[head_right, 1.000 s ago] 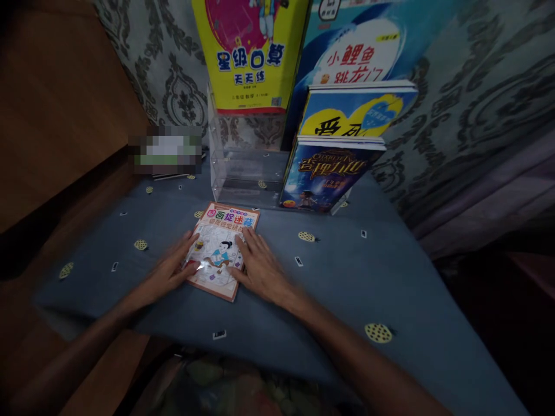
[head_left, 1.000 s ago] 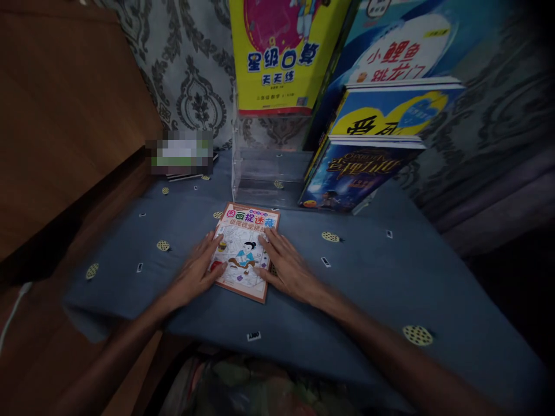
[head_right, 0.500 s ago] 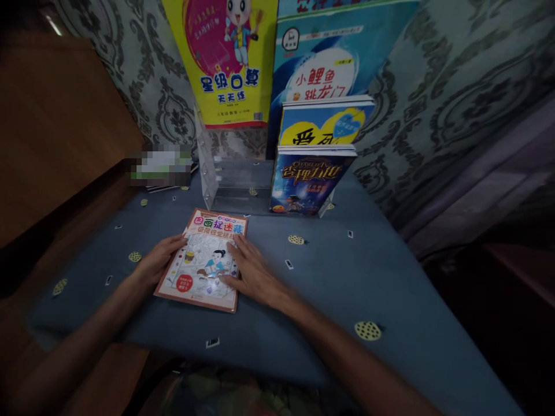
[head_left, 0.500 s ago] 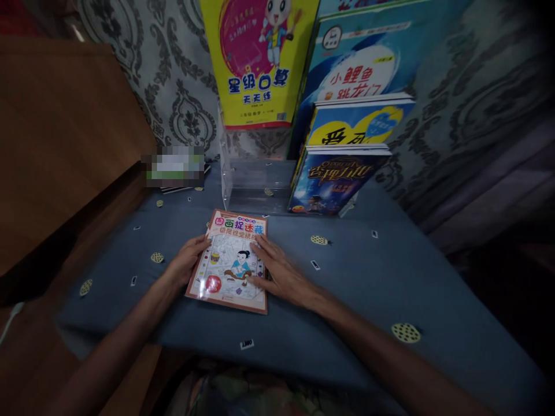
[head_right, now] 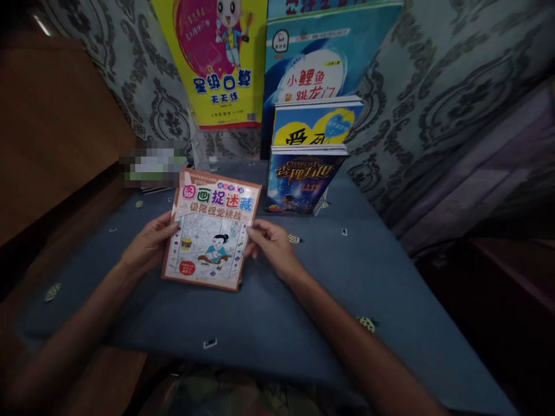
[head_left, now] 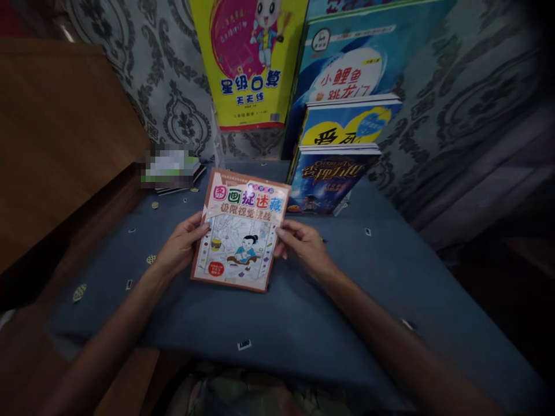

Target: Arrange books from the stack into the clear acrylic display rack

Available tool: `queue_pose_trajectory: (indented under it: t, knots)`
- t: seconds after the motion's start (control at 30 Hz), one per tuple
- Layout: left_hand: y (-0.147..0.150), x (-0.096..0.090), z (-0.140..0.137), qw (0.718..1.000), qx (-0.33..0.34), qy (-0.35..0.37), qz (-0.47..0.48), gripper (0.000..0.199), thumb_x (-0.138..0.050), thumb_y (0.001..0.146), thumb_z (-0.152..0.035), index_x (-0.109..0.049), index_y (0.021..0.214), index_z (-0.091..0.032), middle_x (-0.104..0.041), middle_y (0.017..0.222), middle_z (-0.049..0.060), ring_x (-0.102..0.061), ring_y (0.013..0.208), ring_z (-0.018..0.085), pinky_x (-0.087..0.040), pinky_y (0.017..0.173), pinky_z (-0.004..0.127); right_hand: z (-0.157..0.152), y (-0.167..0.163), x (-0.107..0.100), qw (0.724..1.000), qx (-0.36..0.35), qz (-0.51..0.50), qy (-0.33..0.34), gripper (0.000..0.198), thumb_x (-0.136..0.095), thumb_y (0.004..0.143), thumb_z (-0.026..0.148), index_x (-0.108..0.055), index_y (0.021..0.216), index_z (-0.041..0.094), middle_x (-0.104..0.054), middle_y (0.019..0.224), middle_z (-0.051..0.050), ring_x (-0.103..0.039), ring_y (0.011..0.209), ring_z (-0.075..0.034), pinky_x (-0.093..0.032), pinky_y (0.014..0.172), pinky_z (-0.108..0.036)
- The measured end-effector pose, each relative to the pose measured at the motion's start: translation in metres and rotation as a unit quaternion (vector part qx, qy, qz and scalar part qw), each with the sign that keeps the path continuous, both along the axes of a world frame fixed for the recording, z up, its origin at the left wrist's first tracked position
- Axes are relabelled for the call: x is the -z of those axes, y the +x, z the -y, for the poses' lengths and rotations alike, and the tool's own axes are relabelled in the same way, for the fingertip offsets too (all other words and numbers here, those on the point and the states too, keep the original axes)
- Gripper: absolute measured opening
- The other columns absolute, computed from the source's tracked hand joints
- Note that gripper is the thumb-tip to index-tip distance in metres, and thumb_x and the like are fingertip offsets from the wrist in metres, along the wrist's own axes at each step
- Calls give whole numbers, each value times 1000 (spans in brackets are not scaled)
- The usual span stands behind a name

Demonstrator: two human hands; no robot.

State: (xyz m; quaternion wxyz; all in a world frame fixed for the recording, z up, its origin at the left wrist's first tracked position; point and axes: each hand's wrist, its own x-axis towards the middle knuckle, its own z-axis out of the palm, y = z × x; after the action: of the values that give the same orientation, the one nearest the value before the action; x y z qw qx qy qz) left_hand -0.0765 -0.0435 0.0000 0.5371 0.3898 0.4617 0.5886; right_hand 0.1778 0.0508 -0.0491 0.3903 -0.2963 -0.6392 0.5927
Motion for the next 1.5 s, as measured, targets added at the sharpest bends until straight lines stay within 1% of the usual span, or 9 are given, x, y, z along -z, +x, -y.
queue_pose_trajectory:
  t: [0.1,0.23,0.5,0.8,1.0,1.1,1.23,1.37,1.5]
  knots:
    - [-4,-17,-5,989,14,94,-110,43,-85,73,-45,-75,104,-18,-78,106,8,-71,106,30,-55,97,43,4,7,-18,993,72,-28,93,40,-64,88,59,-72,106,24,-77,93,-6,-75,79,-23,-63,75,-41]
    - [-13,-17,-5,935,91,150,-309,38,-79,79,-53,-78,99,-21,-73,121,11,-63,122,33,-46,108,46,7,13,-15,961,113,30,250,33,-59,93,52,-74,109,28,-72,124,-9,-66,117,-31,-54,101,-52]
    - [-34,47,2,908,132,106,-384,57,-73,74,-71,-76,103,-22,-70,128,18,-50,138,37,-37,114,54,6,5,28,882,-55,224,412,37,-52,87,15,-74,115,23,-74,118,-10,-71,106,-24,-60,90,-40]
    - [-44,64,7,878,170,138,-425,46,-66,88,-61,-71,116,-25,-66,136,13,-46,143,33,-18,123,56,1,15,7,813,-149,348,443,43,-55,85,9,-73,121,23,-73,126,-9,-67,112,-28,-52,101,-49]
    - [-48,71,6,861,186,145,-450,40,-64,92,-53,-69,120,-24,-64,140,11,-44,145,31,-21,123,54,-9,-23,-16,816,-168,353,426,36,-49,94,13,-70,123,19,-72,124,-13,-65,118,-27,-51,103,-45]
    - [-49,75,5,852,185,144,-467,38,-63,93,-51,-68,120,-24,-64,139,10,-43,145,30,-20,124,52,-9,-65,-10,820,-151,345,432,37,-44,100,18,-63,132,18,-62,141,-14,-56,133,-27,-45,111,-45]
    - [-51,81,4,843,179,138,-488,37,-60,94,-50,-68,121,-25,-65,139,9,-45,144,29,-20,125,50,-10,-104,6,806,-155,372,433,33,-43,101,16,-63,128,14,-64,137,-16,-55,134,-25,-41,113,-40]
    - [-53,83,4,838,179,150,-493,36,-59,95,-46,-66,123,-25,-63,141,9,-44,145,28,-20,124,51,-20,-116,14,807,-139,371,438,32,-37,104,16,-64,122,13,-69,128,-13,-59,128,-23,-40,111,-38]
    - [-52,81,4,836,186,155,-492,35,-59,96,-44,-66,123,-24,-64,139,10,-42,146,28,-22,124,51,-29,-119,19,803,-79,404,430,36,-43,102,16,-57,134,9,-60,143,-18,-51,138,-26,-33,117,-43]
